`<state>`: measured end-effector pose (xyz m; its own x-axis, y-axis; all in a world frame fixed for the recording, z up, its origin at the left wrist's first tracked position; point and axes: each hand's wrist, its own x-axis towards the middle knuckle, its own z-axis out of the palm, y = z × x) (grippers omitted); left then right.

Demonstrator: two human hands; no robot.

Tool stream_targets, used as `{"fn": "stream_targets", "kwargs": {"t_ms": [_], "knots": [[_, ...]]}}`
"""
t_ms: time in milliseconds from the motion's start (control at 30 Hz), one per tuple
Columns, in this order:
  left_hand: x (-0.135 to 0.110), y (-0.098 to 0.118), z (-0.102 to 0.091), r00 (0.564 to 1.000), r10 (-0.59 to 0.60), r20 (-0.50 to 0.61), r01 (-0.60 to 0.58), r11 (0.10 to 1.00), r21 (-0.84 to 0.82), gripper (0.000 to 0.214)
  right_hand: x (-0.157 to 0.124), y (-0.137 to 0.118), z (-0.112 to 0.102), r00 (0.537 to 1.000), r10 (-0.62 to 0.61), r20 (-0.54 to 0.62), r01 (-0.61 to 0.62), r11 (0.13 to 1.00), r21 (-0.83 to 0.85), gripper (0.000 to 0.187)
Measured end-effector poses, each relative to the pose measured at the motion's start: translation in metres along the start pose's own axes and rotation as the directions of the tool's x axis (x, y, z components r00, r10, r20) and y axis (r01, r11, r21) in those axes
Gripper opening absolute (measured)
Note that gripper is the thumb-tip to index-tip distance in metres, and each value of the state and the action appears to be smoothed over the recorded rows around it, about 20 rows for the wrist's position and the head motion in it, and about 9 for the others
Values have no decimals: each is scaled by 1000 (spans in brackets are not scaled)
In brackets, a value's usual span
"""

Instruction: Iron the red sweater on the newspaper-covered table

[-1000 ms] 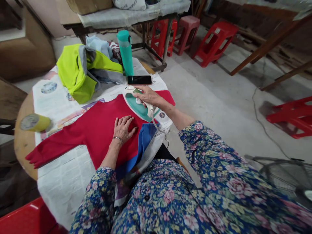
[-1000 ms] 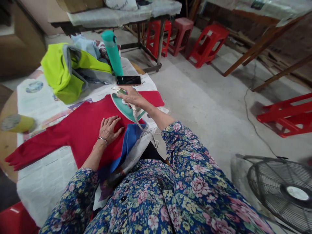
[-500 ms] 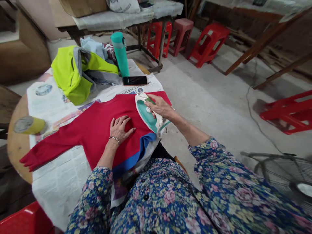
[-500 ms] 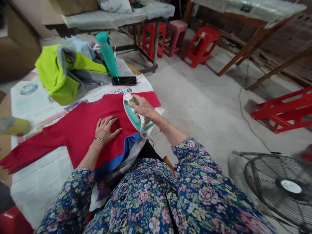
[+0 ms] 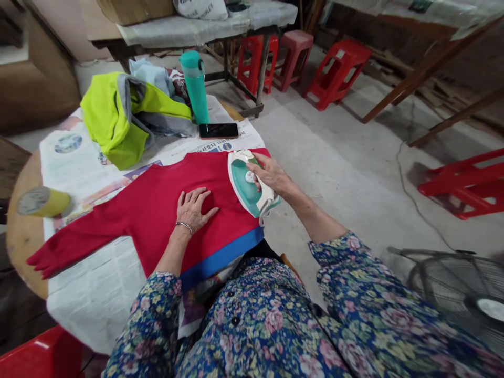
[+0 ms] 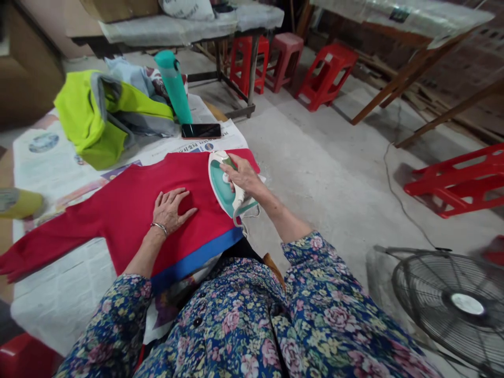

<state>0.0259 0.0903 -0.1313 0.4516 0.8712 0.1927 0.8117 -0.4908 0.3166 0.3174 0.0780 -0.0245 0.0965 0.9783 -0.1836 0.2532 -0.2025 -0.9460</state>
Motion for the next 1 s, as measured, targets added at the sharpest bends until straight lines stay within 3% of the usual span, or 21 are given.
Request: {"fn": "stream_targets", "kwargs": {"t_ms": [133,267,500,700,867,1000], "knots": [[1,1,-2,1000,5,2,-5,1000,17,60,33,-8,6,999,-11,-36,11,1000,-8,19],[3,2,-4,1000,6,9,-6,1000,29,59,34,-10,7,1000,-26,-7,26,1000,14,23],[2,7,-8,1000,5,19,-5,999,32,58,-20,-1,6,987,-76,139,77,997,-9,56],[0,20,-15,998,-50,39,48,997,52,51,-71,5,5,979,-31,201,40,998,-40,64],[47,29,-42,963,-167,212,130,975,178,36,-95,12,3,966,7,260,10,998,-66,67],[107,36,-51,951,-213,226,165,963,212,54,-99,13,2,960,23,277,-2,997,-76,72]]}}
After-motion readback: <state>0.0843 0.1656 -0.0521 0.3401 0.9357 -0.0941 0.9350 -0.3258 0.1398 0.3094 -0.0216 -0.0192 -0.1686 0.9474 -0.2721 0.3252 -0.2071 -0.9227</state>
